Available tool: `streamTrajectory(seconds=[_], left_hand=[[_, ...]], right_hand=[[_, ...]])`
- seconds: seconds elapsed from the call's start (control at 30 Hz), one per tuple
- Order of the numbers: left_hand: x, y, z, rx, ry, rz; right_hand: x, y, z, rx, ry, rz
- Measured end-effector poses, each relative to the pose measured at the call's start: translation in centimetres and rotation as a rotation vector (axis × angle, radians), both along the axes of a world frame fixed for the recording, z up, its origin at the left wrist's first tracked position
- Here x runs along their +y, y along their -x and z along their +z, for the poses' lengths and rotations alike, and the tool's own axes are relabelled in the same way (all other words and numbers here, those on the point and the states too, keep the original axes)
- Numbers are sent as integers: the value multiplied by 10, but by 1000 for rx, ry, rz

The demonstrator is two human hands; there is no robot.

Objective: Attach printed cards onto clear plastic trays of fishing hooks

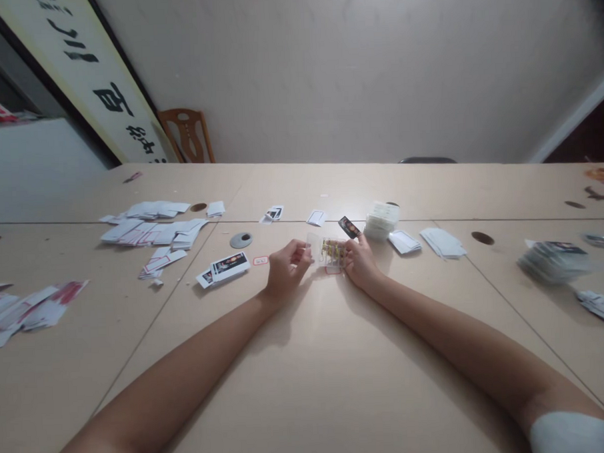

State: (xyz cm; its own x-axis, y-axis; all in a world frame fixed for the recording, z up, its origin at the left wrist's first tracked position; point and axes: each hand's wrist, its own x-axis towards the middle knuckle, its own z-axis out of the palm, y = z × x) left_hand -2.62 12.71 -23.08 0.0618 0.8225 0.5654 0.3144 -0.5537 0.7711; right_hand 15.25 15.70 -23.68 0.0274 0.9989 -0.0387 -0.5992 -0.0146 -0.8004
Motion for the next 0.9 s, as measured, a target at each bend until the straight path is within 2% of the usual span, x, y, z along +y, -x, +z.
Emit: streamTrajectory(seconds=[0.5,0.9], left_hand=[[-1,0,1,-11,9,-17],[-1,-1,3,-30,42,-10]], right_hand=[[3,1,-4,-49,16,-42],[1,0,-1,60,1,43]])
